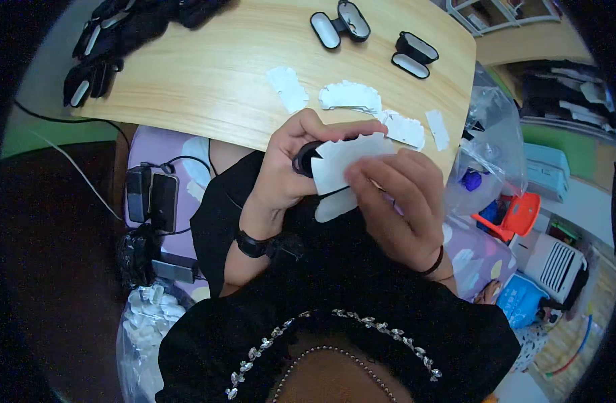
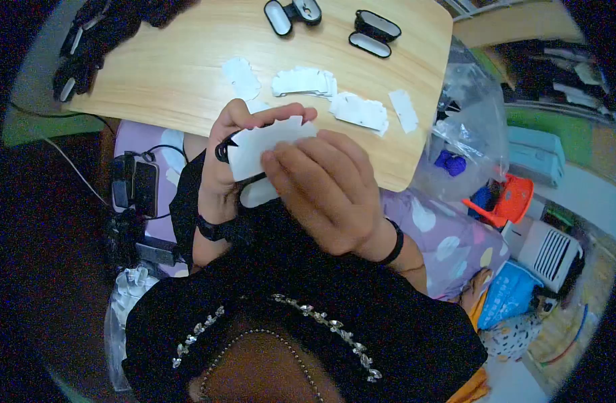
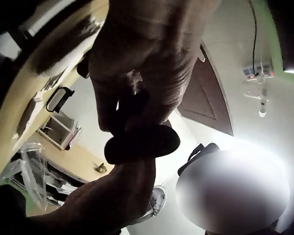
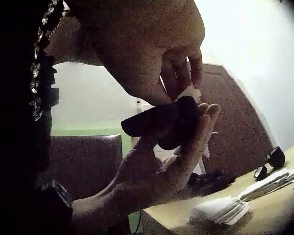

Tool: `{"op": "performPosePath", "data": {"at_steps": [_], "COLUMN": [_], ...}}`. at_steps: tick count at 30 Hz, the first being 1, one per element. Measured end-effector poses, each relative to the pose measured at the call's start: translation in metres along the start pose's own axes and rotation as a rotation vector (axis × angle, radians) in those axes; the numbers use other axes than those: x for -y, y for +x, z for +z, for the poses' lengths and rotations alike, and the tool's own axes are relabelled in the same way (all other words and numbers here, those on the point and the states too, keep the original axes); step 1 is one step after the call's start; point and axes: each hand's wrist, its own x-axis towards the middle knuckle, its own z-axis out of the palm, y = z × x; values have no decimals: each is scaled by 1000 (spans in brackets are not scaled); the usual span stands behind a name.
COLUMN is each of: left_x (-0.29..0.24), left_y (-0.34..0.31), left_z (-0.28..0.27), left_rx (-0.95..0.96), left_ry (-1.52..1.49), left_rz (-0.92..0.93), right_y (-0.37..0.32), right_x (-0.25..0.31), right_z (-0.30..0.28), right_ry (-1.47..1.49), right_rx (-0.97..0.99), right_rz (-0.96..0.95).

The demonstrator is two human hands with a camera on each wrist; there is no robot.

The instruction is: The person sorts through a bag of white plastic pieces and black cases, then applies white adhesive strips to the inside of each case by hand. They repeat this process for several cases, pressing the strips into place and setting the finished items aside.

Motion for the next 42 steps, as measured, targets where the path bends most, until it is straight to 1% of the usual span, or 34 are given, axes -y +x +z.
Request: {"op": "performPosePath", "data": {"at_steps": [1,3,4,5,6,7,8,9,10,12,13,15,17,19,20,22,25,26,28,32,34,35,37,38,40,41,42], "left_x": [-3,-10,-9,-12,-13,-12,-11,-9,-8,-12,-14,-11,-11,-15,-16,-13,-9,-10,-9,-3,-6,-9,-11,-10,-16,-18,-21], "left_y": [-2,-5,-8,-8,-8,-7,-9,-11,-12,-11,-12,-18,-23,-24,-22,-27,-28,-28,-31,-39,-38,-36,-32,-30,-25,-22,-17], "left_z": [-2,-1,-2,0,1,4,6,13,18,21,21,17,17,18,15,2,-1,-5,-11,-28,-25,-20,-14,-14,-9,-7,2], "left_rx": [-20,-21,31,47,41,35,28,-50,-126,-176,-153,-170,-291,-504,-518,-426,-398,-404,-415,-378,-421,-483,-516,-488,-604,-662,-827], "left_ry": [26,-55,-343,-401,-399,-398,-402,-410,-416,-283,-145,-392,-318,85,74,-188,-238,-149,-89,-228,-182,-90,-71,-144,-112,-94,-63], "left_rz": [-16,-34,-112,-119,-85,-58,-37,-32,-25,-3,12,-1,-73,-199,-192,-132,-130,-184,-243,-265,-295,-317,-294,-249,-204,-182,-146], "right_y": [1,3,3,5,6,10,12,14,13,10,10,9,9,12,14,17,14,13,10,7,5,4,1,0,-1,0,2], "right_x": [-3,-10,-13,-14,-16,-17,-12,-8,-5,-1,-2,-4,-8,-8,-7,-3,2,4,11,21,26,28,30,31,32,30,26], "right_z": [0,-4,-5,-6,-7,-8,-7,-6,0,11,14,18,18,14,13,11,17,20,27,37,44,47,51,53,55,54,53], "right_ry": [33,104,139,98,56,-63,-117,-165,-131,-50,-29,22,58,82,78,72,137,104,42,-38,-85,-118,-184,-196,-218,-130,-43], "right_rx": [-70,-200,-265,-294,-325,-318,-230,-145,-51,144,140,140,198,241,256,289,332,342,365,382,371,359,338,315,270,250,229], "right_rz": [42,128,176,150,126,26,-31,-91,-134,-207,-204,-194,-236,-252,-240,-221,-142,-127,-95,-42,-2,0,2,7,15,18,21]}}
